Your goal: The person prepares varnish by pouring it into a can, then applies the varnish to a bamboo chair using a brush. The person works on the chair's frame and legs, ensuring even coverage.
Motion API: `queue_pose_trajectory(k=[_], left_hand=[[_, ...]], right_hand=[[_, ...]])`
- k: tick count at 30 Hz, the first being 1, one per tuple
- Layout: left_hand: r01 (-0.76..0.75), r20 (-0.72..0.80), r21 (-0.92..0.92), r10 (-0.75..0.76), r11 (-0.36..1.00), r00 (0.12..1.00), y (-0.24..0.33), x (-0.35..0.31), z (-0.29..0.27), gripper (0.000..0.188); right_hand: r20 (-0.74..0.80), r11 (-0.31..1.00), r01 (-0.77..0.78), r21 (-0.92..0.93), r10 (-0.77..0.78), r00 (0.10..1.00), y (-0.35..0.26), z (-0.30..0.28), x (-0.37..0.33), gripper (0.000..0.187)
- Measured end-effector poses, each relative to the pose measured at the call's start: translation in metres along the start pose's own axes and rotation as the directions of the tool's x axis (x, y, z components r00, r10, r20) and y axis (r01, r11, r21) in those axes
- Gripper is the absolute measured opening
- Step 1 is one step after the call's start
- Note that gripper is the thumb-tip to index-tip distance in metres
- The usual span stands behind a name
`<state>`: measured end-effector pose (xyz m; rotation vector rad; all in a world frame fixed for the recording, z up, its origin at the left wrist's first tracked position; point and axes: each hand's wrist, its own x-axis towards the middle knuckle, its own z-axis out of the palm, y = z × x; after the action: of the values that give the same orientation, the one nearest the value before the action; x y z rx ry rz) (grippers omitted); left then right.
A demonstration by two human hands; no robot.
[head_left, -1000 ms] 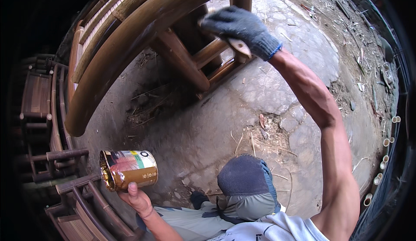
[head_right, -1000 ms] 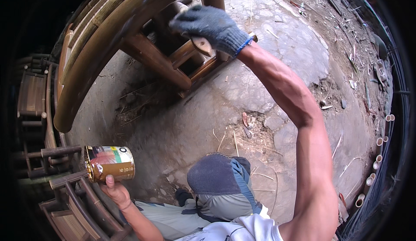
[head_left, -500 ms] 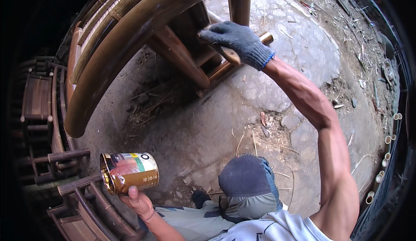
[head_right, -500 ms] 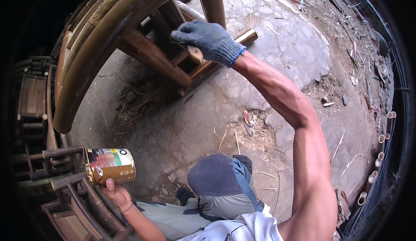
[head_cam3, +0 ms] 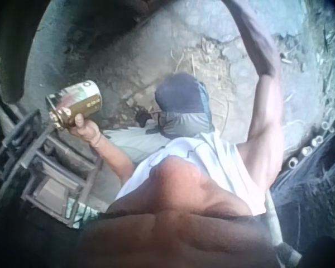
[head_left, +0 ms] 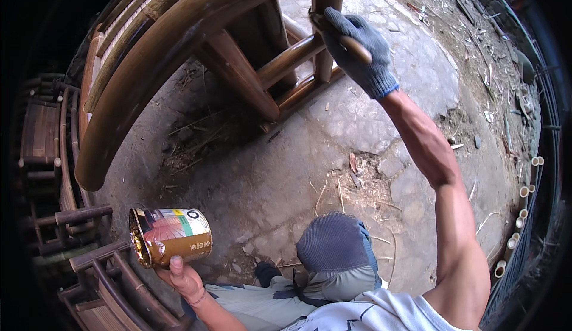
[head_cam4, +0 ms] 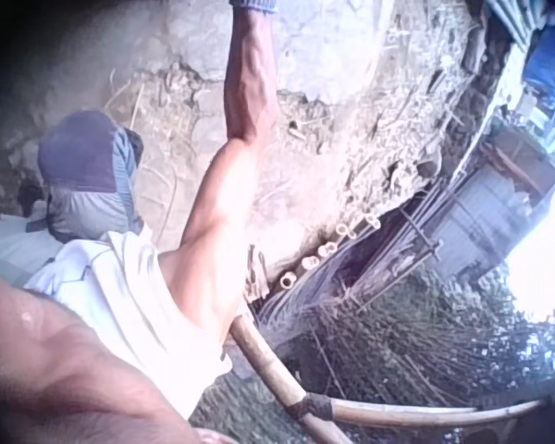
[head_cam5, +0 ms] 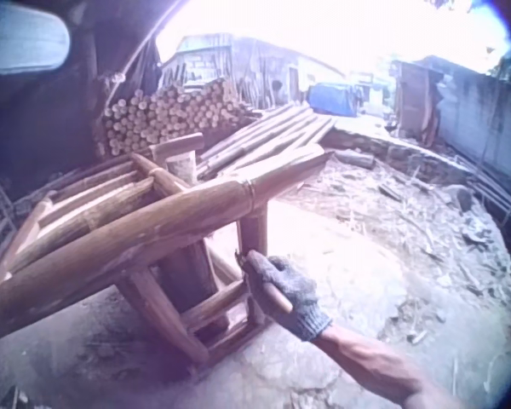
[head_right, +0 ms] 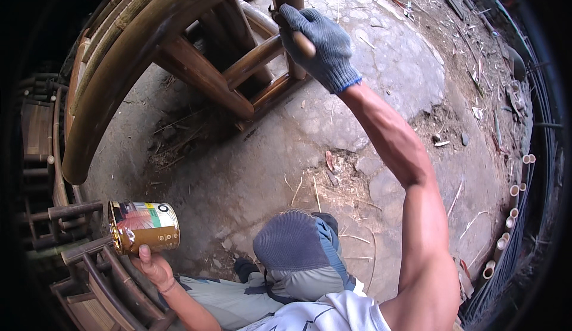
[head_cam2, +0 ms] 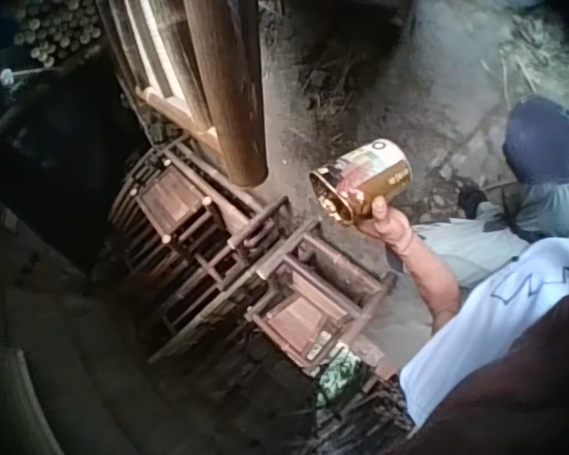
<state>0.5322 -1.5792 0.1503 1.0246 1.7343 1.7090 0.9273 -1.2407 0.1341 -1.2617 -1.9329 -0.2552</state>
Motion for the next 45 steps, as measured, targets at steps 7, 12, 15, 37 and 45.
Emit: queue_pose_trajectory(k=[7, 12, 15, 37, 45], left_hand=[[0.017, -0.037, 0.029, -0.016, 0.999, 0.999, -0.006, 0.002, 0.0, 0.087], [0.009, -0.077, 0.039, -0.006, 0.999, 0.997, -0.007, -0.002, -0.002, 0.087], [0.021, -0.065, 0.049, -0.018, 0.999, 0.998, -0.008, -0.002, -0.004, 0.087], [0.036, -0.005, 0.046, -0.036, 0.998, 0.999, -0.006, -0.002, -0.019, 0.09], [-0.012, -0.06, 0.034, 0.014, 0.999, 0.998, -0.017, -0.004, -0.014, 0.089]], right_hand=[[-0.093, 0.902, 0.407, -0.143, -0.421, 0.902, 0.04, 0.042, -0.037, 0.046], [-0.115, 0.983, 0.176, -0.058, -0.182, 0.977, 0.059, 0.104, -0.118, 0.033], [-0.023, 0.983, 0.135, -0.126, -0.139, 0.99, 0.048, 0.144, -0.144, 0.032], [0.094, 0.828, 0.561, -0.014, -0.558, 0.825, 0.013, 0.109, -0.067, 0.044], [-0.061, 0.91, 0.403, -0.096, -0.41, 0.91, 0.009, 0.136, -0.101, 0.046]])
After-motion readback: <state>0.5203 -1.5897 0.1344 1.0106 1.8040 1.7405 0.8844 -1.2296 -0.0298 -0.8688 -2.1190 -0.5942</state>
